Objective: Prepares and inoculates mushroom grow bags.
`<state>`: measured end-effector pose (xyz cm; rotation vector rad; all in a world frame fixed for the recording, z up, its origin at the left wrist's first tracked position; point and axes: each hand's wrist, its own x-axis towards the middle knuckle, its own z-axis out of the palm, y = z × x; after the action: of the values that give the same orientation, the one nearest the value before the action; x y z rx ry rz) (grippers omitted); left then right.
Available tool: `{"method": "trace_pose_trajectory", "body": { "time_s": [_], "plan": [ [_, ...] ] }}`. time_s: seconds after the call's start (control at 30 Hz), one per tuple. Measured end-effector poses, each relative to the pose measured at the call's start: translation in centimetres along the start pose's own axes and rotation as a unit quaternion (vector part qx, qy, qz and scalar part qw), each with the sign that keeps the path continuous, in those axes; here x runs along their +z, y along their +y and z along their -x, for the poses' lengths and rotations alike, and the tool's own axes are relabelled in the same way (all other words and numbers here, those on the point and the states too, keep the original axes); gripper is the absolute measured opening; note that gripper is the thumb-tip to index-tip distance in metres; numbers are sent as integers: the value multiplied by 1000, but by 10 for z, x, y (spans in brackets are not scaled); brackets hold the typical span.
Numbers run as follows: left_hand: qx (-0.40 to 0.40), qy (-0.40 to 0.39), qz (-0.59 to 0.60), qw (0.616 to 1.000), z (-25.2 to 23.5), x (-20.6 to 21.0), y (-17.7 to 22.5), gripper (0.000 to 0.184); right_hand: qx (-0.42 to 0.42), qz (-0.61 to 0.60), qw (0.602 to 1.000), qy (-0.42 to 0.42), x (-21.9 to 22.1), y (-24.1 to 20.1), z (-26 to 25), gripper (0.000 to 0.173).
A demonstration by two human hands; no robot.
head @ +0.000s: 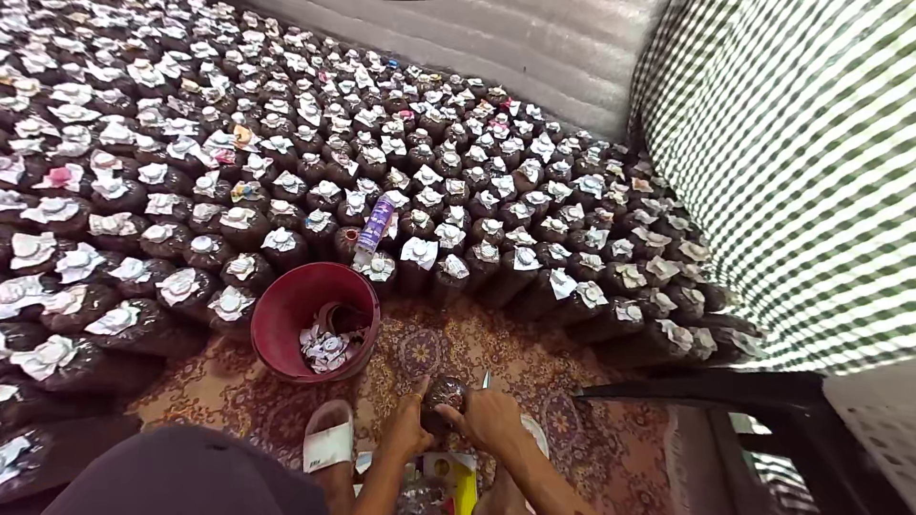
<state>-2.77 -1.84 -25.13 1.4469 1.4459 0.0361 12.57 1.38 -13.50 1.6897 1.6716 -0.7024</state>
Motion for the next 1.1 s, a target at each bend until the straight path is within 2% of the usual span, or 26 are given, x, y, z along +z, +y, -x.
{"method": "trace_pose_trajectory", "body": {
  "time_s": [0.1,0.17,0.3,0.4,0.47,0.53,0.6,0.67,0.7,0.8,0.87,0.9,0.97,1.03,1.1],
  "plan": [
    [-2,12,-14,1000,-14,16,-8,107,-3,34,999,-6,0,-12,-3,86],
    [10,23,-13,1000,-24,21,-12,109,-10,-4,1000,26,8,-9,-12,81],
    [22,36,16,999,-29,26,-13,110,-26,-62,983,173,22,2,-24,69],
    [1,76,104,992,-17,30,7,121,-62,-52,953,292,-2,13,-32,62],
    [-6,81,114,990,-11,30,19,128,-54,-39,960,272,-24,18,-28,64],
    [29,92,114,989,-13,25,19,125,-57,-23,973,223,-37,19,-10,68],
    [107,126,113,980,-14,15,5,105,-105,-13,972,212,-20,19,16,69],
    [195,172,85,962,-19,7,-7,69,-136,-5,960,246,12,27,35,64],
    [216,193,63,955,-23,5,-8,59,-137,-10,957,256,19,33,39,63],
    [197,188,43,961,-21,7,-7,72,-114,-45,976,182,5,32,44,65],
    [172,180,92,964,-15,21,-11,79,-142,-46,968,202,5,13,41,63],
    [143,181,119,966,-9,30,-11,81,-158,-41,961,223,5,4,34,62],
    [54,145,117,981,-1,36,-11,98,-149,-43,968,196,-6,-6,19,65],
    [22,123,83,989,-3,28,-13,96,-131,-41,978,160,-8,-1,11,68],
    [18,112,33,993,-8,21,-5,91,-72,-59,988,124,-4,21,11,67]
  ]
}}
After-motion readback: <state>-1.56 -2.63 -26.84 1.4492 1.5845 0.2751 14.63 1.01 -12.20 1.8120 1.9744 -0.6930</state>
